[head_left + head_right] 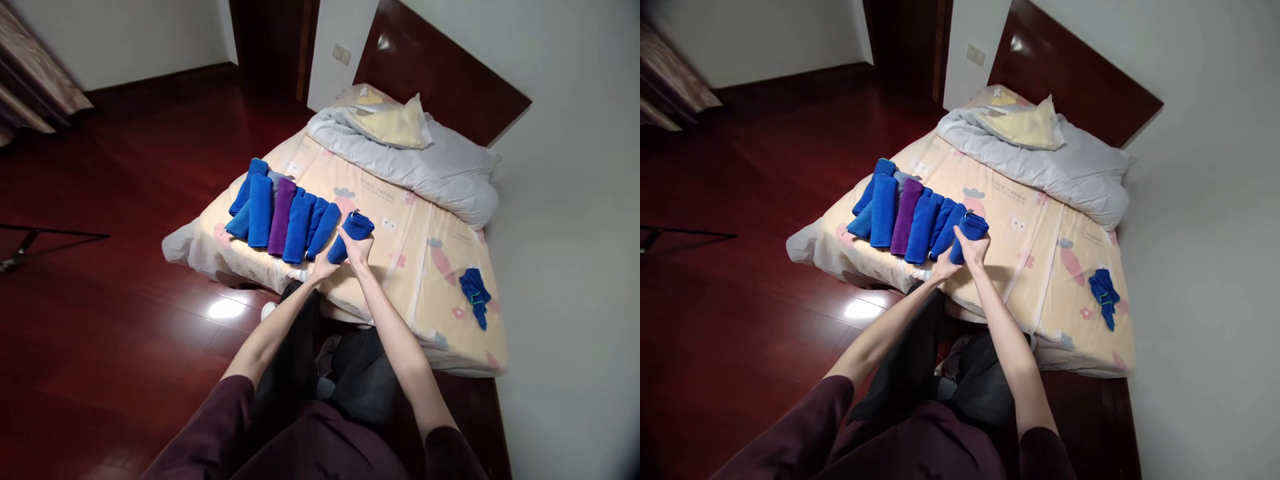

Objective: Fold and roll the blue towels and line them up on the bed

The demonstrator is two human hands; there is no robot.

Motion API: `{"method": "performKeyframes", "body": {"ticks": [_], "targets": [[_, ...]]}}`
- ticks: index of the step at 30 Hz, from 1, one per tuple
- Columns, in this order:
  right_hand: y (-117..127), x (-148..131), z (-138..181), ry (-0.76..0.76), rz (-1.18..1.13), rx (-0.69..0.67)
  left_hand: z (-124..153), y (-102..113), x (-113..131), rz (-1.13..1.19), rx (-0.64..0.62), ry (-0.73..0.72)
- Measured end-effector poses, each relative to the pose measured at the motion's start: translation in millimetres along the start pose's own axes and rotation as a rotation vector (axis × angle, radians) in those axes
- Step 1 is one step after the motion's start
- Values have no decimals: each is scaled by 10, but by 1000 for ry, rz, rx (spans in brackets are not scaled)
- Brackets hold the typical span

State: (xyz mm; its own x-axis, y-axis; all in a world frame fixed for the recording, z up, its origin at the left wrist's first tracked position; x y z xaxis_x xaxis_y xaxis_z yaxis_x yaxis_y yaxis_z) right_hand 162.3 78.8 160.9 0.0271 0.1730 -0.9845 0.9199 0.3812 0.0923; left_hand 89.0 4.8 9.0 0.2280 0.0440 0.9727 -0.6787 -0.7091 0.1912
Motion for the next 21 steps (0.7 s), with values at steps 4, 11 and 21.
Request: {"method": "performKeyframes", "body": {"ticks": [4, 11, 21], "targets": [[-42, 227, -50, -23, 19, 13, -20, -37, -161, -4, -38, 41], [-38, 474, -113, -65, 34, 22, -20, -53, -301, -33, -46, 106], [-95, 587, -164, -92, 74, -24, -39, -65, -312, -33, -49, 132]]}}
Point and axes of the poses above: each hand's wrist, its own z-axis away from the middle knuckle, its own y-axis out of the back of the hand, x = y × z, the point moved 7 cm from there along -z, towards the middle knuckle, and after that the axes turned 1 degree about -y, right-handed, at the moved point
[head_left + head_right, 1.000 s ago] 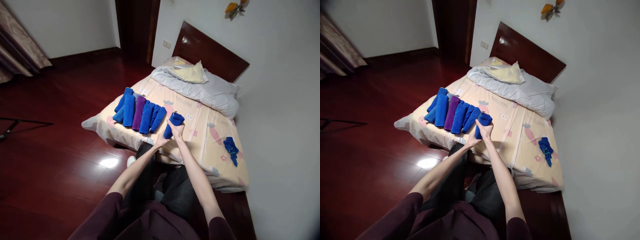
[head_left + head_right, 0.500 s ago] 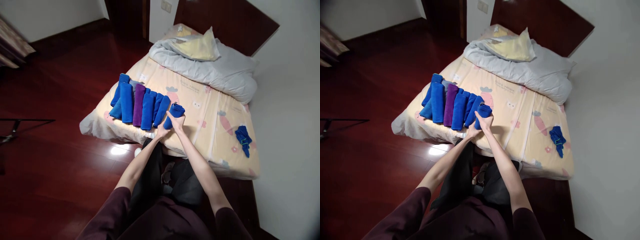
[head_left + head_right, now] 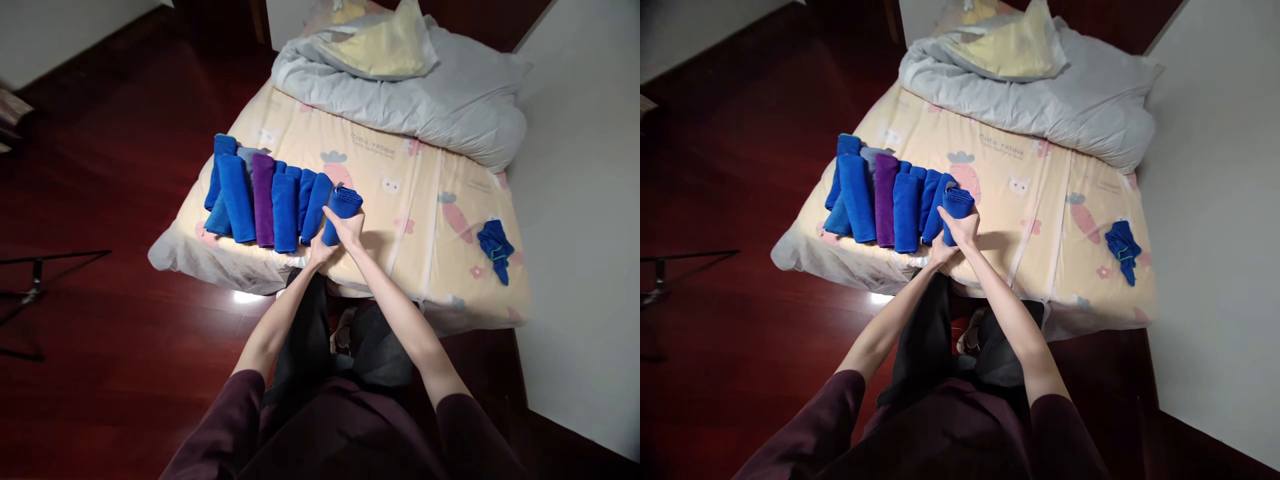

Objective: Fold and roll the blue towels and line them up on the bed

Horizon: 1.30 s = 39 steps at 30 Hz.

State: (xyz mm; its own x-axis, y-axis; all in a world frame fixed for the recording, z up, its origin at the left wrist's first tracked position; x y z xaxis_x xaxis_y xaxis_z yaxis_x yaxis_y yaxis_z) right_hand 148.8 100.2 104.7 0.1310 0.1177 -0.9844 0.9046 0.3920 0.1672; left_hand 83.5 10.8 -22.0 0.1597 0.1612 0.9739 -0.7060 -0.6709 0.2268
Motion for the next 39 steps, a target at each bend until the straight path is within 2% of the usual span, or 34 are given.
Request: {"method": "performKeyframes", "body": {"ticks": [12, 14, 18, 20, 22, 24, 28, 30, 33, 35, 37, 39], "targets": [[-13, -30, 10, 20, 15, -7, 14, 12, 54, -40, -28, 13], [-11, -54, 17, 66, 55, -20, 68, 65, 168, -77, 19, -47], [74, -200, 80, 278, 200, -26, 339, 311, 552, -180, 217, -260], [164, -248, 125, 324, 240, 10, 477, 407, 705, -214, 244, -328], [234, -279, 169, 333, 250, 36, 540, 435, 798, -240, 203, -365], [256, -291, 211, 324, 238, 31, 512, 353, 843, -270, 96, -398], [290, -234, 330, 284, 156, 25, 237, -137, 823, -342, -217, -462], [387, -184, 445, 303, 107, 8, 43, -404, 762, -398, -322, -446], [731, -57, 663, 341, 94, -107, -198, -618, 647, -554, -352, -371], [1148, 87, 779, 355, 185, -183, -298, -577, 549, -703, -306, -311], [1753, 290, 812, 348, 322, -197, -364, -418, 436, -820, -253, -274], [2554, 552, 742, 292, 452, -118, -396, -215, 344, -920, -213, -288]]}}
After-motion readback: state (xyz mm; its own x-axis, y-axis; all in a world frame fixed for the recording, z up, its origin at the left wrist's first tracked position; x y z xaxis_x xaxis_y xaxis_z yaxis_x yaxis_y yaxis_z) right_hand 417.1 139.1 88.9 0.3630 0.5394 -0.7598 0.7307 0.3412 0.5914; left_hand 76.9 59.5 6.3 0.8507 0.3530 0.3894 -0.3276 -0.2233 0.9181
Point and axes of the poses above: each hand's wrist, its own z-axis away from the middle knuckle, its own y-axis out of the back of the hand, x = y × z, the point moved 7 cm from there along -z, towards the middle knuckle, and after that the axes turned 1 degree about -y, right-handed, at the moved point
